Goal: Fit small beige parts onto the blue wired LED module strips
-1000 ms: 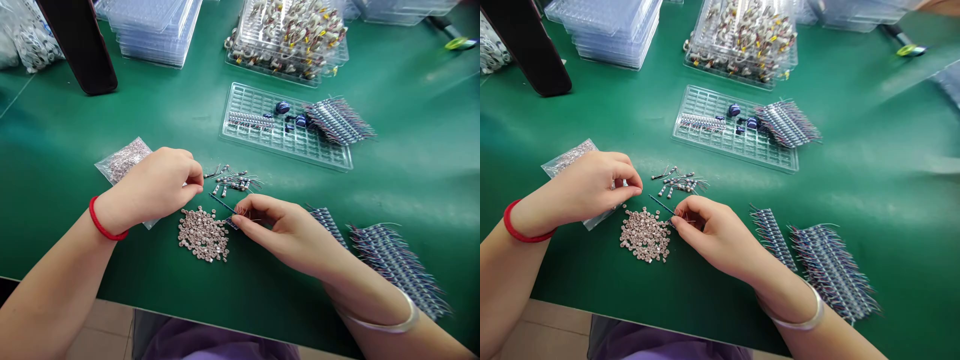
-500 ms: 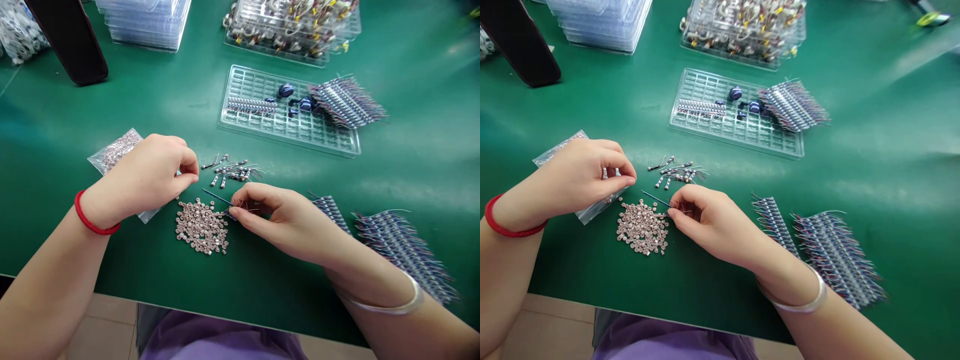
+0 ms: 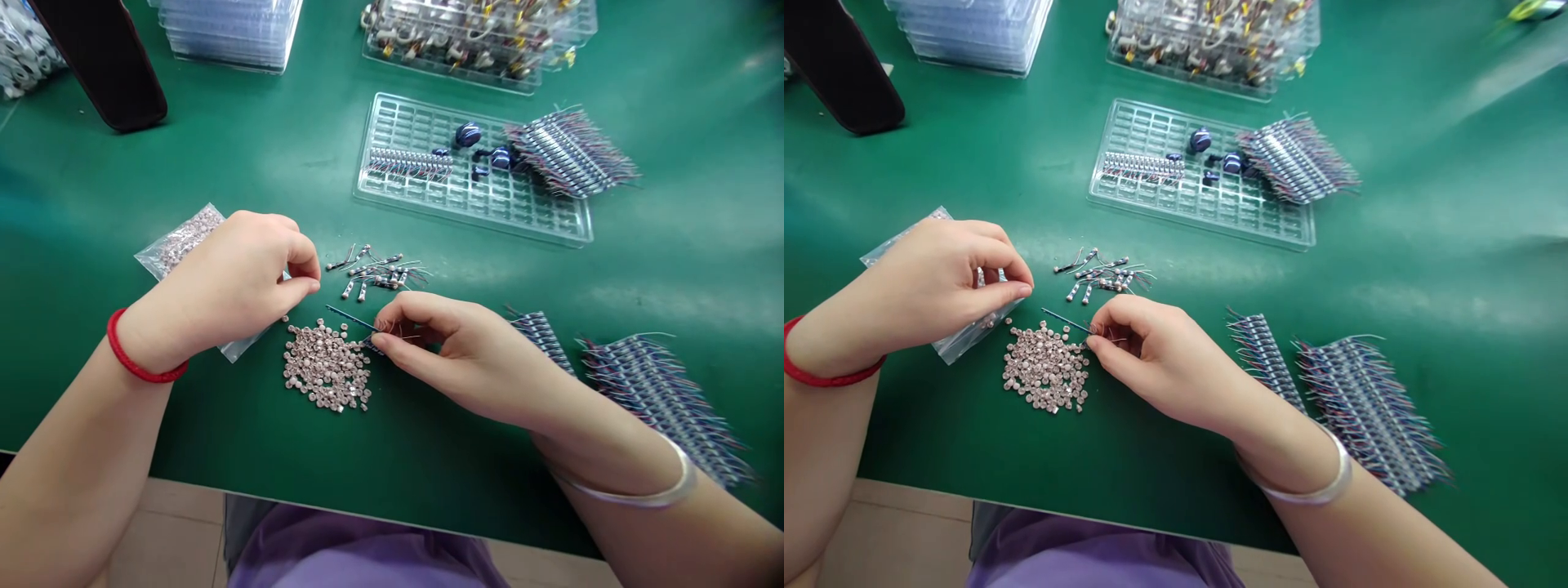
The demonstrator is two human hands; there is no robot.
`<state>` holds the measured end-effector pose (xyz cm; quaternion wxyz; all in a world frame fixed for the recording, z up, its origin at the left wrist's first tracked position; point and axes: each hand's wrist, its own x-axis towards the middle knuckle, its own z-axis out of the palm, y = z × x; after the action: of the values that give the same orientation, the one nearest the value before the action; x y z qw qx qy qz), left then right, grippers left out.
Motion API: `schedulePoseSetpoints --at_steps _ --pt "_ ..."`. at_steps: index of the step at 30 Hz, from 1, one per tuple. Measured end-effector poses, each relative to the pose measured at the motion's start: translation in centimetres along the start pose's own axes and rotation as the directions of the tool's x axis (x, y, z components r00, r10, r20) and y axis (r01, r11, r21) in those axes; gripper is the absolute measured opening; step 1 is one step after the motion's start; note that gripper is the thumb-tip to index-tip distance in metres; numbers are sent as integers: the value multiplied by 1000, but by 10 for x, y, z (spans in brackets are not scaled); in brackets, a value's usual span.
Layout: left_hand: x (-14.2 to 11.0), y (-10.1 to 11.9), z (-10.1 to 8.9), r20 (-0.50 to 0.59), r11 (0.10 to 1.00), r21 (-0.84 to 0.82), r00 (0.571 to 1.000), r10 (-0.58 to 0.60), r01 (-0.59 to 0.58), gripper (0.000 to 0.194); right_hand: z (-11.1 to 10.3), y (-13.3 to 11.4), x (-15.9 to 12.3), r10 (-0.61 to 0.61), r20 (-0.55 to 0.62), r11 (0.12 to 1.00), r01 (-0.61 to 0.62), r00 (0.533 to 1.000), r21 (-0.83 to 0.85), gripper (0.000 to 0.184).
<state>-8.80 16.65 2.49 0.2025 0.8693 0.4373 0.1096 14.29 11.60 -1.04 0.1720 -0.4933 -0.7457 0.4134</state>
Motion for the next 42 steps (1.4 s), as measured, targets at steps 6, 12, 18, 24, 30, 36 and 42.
schedulePoseSetpoints --at_steps 6,12,18,24,30,36,42 --pt "1 0 0 -5 1000 16 1000 2 -2 23 0 1 0 -12 -5 1000 12 1000 -18 12" --pt "0 -1 1 -4 1000 -1 1000 1 -1 23 0 0 -1 -36 -16 998 35 999 -47 12" --pt "1 0 0 4 1000 -15 1000 -16 16 23 2 -1 -3 -143 -47 976 133 989 -175 12" --pt "0 -1 0 -4 1000 -18 1000 -6 6 22 6 -2 -6 -251 -68 936 225 966 -271 15" --pt "0 0 0 -6 1000 -5 1000 -11 11 22 10 -2 -8 -289 -92 918 248 953 -310 15" --pt "0 -2 1 -1 1000 -18 1000 -8 8 21 13 -3 -9 -337 -98 889 283 936 -360 15" --pt "1 0 1 9 999 13 999 -31 30 20 9 -6 -8 -344 -58 872 296 937 -390 16"
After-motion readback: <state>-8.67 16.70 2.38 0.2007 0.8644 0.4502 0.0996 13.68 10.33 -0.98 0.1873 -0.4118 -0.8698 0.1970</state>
